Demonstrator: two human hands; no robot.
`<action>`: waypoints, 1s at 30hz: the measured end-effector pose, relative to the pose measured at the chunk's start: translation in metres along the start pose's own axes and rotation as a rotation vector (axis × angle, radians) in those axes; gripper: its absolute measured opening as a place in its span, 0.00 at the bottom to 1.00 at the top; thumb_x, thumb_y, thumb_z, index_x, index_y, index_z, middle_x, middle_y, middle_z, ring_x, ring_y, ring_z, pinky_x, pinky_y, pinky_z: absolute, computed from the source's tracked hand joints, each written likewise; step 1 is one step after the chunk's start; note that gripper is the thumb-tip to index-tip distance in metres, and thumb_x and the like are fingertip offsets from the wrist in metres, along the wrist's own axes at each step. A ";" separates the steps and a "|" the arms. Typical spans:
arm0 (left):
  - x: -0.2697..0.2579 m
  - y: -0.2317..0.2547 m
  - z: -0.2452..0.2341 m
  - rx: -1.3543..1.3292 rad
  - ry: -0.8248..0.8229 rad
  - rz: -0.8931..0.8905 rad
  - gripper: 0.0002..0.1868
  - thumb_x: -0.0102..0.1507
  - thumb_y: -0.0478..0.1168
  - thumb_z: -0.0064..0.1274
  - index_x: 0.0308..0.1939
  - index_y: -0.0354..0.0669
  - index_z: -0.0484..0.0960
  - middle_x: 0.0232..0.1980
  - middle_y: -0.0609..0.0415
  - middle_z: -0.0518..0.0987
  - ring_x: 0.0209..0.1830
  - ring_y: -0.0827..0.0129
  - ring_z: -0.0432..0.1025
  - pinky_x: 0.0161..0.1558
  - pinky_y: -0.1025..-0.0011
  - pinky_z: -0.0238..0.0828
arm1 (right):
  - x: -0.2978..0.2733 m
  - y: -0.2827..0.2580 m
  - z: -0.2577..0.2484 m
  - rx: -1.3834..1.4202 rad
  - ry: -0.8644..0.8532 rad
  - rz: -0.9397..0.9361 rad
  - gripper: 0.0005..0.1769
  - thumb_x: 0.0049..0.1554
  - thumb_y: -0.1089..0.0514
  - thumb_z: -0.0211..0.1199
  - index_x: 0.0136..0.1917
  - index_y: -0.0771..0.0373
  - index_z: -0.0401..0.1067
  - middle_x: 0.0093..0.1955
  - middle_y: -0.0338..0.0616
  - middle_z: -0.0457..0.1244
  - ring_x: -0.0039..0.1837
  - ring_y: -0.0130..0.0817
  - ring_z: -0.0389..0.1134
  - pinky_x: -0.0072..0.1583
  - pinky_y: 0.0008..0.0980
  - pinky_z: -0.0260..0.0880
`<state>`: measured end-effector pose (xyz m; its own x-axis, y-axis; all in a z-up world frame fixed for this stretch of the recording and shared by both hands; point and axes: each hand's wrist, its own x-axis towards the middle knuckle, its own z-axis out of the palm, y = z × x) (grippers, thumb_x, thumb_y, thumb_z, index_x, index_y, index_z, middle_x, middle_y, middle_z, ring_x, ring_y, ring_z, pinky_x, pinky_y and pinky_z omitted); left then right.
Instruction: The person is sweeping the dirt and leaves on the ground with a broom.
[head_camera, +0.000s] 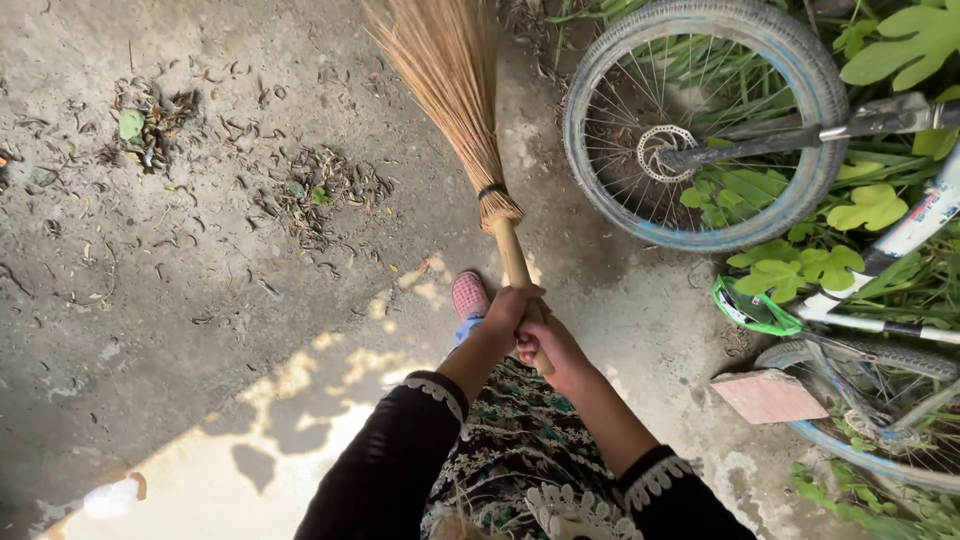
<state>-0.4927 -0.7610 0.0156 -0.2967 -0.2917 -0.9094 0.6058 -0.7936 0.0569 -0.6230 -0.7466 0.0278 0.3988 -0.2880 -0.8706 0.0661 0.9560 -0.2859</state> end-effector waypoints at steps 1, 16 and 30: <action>-0.001 0.001 0.002 -0.007 0.001 0.006 0.16 0.63 0.47 0.50 0.30 0.36 0.74 0.23 0.50 0.72 0.11 0.65 0.60 0.12 0.66 0.52 | 0.000 0.005 -0.003 -0.008 -0.005 0.002 0.07 0.57 0.62 0.57 0.38 0.55 0.64 0.27 0.32 0.54 0.28 0.21 0.54 0.32 0.25 0.54; 0.065 0.098 0.050 -0.251 0.142 0.451 0.07 0.63 0.43 0.54 0.35 0.44 0.77 0.19 0.64 0.67 0.12 0.80 0.58 0.13 0.77 0.52 | 0.171 -0.134 -0.045 -0.131 -0.060 0.174 0.10 0.63 0.56 0.54 0.39 0.55 0.63 0.29 0.31 0.57 0.28 0.24 0.58 0.30 0.24 0.59; 0.087 0.096 0.052 -0.574 0.186 0.468 0.15 0.68 0.43 0.43 0.55 0.40 0.74 0.53 0.50 0.82 0.51 0.65 0.76 0.54 0.65 0.73 | 0.214 -0.336 0.033 0.268 -0.012 0.549 0.10 0.59 0.70 0.60 0.43 0.64 0.59 0.34 0.37 0.59 0.32 0.21 0.61 0.34 0.16 0.67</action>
<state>-0.4986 -0.8908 -0.0363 0.1839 -0.3943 -0.9004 0.9414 -0.1927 0.2767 -0.5292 -1.1273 -0.0492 0.4500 0.2501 -0.8573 0.0755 0.9459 0.3156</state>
